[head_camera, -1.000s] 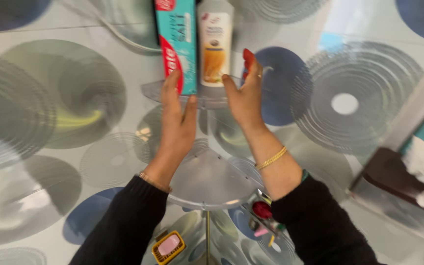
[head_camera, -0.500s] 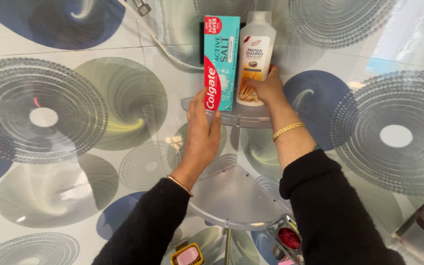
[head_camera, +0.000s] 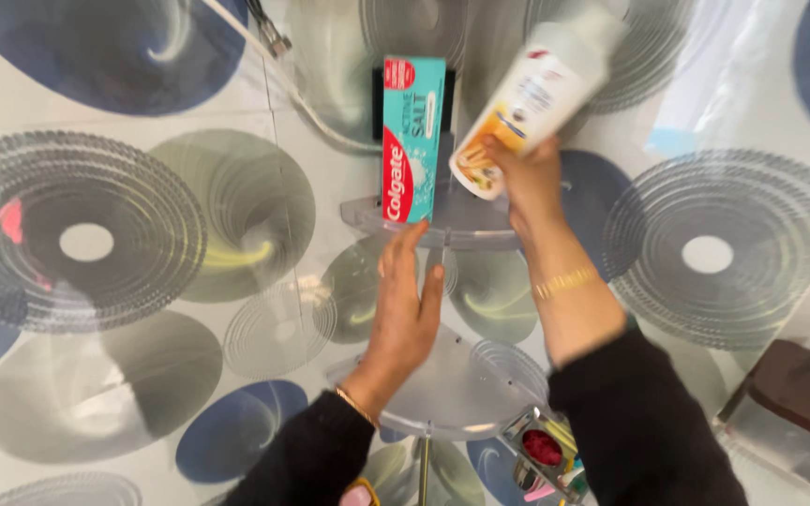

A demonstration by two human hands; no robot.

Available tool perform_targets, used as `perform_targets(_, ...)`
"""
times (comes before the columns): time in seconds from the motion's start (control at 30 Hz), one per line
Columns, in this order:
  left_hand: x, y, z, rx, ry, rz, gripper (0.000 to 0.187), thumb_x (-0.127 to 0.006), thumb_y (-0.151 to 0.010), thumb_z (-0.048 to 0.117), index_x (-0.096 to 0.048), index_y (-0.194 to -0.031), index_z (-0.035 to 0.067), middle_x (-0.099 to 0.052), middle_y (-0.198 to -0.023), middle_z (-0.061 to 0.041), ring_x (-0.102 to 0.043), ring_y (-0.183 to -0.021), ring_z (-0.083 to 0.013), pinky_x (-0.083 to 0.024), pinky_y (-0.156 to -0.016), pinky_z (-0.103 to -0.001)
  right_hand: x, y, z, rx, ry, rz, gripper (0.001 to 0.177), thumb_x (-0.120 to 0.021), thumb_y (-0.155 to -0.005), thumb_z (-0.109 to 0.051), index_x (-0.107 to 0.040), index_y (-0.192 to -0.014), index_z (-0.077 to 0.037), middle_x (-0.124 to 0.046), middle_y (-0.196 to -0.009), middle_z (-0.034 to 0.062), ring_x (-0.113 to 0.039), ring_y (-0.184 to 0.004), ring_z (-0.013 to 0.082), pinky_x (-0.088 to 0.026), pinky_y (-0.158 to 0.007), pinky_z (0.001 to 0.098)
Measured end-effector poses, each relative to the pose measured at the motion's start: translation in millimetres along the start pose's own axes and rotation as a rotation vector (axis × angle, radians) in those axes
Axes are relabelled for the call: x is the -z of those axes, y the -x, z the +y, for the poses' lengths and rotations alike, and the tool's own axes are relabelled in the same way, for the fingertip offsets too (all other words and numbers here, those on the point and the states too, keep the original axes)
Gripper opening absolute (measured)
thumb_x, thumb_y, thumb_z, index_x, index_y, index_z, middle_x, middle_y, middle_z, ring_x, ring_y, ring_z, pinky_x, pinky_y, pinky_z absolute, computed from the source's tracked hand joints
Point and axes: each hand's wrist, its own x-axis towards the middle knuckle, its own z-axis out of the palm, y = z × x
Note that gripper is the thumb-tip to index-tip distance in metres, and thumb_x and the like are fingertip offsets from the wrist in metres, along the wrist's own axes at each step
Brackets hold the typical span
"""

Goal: The person wipes a bathroom countertop and window sill with a cloth, then moves multiple toiletries from a wall-mounted caddy to the counter and window sill. They handle bottles, tubes, and boxes one at a time, placing them in a line along the surfaces.

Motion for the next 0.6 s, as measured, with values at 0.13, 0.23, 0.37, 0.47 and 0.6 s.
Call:
perform_targets(0.13, -1.9, 9.8, 21.7, 0.078, 0.242, -0.023, 0.053, -0.049, -0.107, 0.02, -0.033, -0.154, 0.0, -0.04, -0.155, -0.021, -0.043, -0.144, -0.0339, -0.038, -0.118, -0.042, 2.2, 70.7, -66.6, 0.158, -0.08, -0.03, 0.055, -0.074, -0.094, 0.001, -0.042, -0.139, -0.003, -0.061, -0.128, 0.0086, -0.062, -0.119, 0.0177, -0.052, -0.105, 0.0336)
perform_targets(0.23, -13.5, 20.1, 35.3, 0.24, 0.58, -0.034, 0.059, -0.046, -0.106, 0.024, -0.024, -0.156, 0.003, -0.032, -0.16, -0.016, -0.042, -0.145, -0.0301, -0.04, -0.114, -0.04, -1.1, 135.5, -99.9, 0.126, -0.063, -0.001, 0.059, -0.07, -0.094, -0.006, -0.038, -0.144, -0.007, -0.058, -0.132, 0.0058, -0.058, -0.121, 0.0156, -0.049, -0.106, 0.0332)
perform_targets(0.37, -30.8, 53.6, 53.1, 0.398, 0.885, -0.065, 0.061, -0.045, -0.108, 0.026, -0.022, -0.159, 0.004, -0.034, -0.163, -0.014, -0.035, -0.149, -0.025, -0.033, -0.119, -0.038, 6.0, 219.8, -122.0, 0.057, 0.087, -0.003, 0.056, -0.07, -0.095, -0.007, -0.04, -0.142, 0.0, -0.06, -0.131, 0.0089, -0.059, -0.12, 0.0168, -0.051, -0.104, 0.0346)
perform_targets(0.47, -43.6, 99.1, 78.2, 0.663, 1.039, -0.115, 0.061, -0.047, -0.104, 0.027, -0.026, -0.157, 0.006, -0.039, -0.158, -0.013, -0.042, -0.143, -0.0228, -0.037, -0.115, -0.039, 32.1, 273.7, -136.4, -0.038, 0.17, -0.032, 0.056, -0.07, -0.092, -0.006, -0.042, -0.139, 0.002, -0.065, -0.125, 0.0124, -0.066, -0.111, 0.02, -0.057, -0.094, 0.0376)
perform_targets(0.6, -60.6, 156.9, 119.3, 1.023, 1.239, -0.306, 0.057, -0.044, -0.101, 0.029, -0.03, -0.153, 0.013, -0.053, -0.148, -0.009, -0.054, -0.136, -0.0192, -0.044, -0.113, -0.04, 80.6, 343.3, -156.3, -0.103, 0.346, -0.018, 0.059, -0.072, -0.09, -0.005, -0.041, -0.139, 0.003, -0.069, -0.123, 0.014, -0.07, -0.108, 0.0204, -0.059, -0.093, 0.0353)
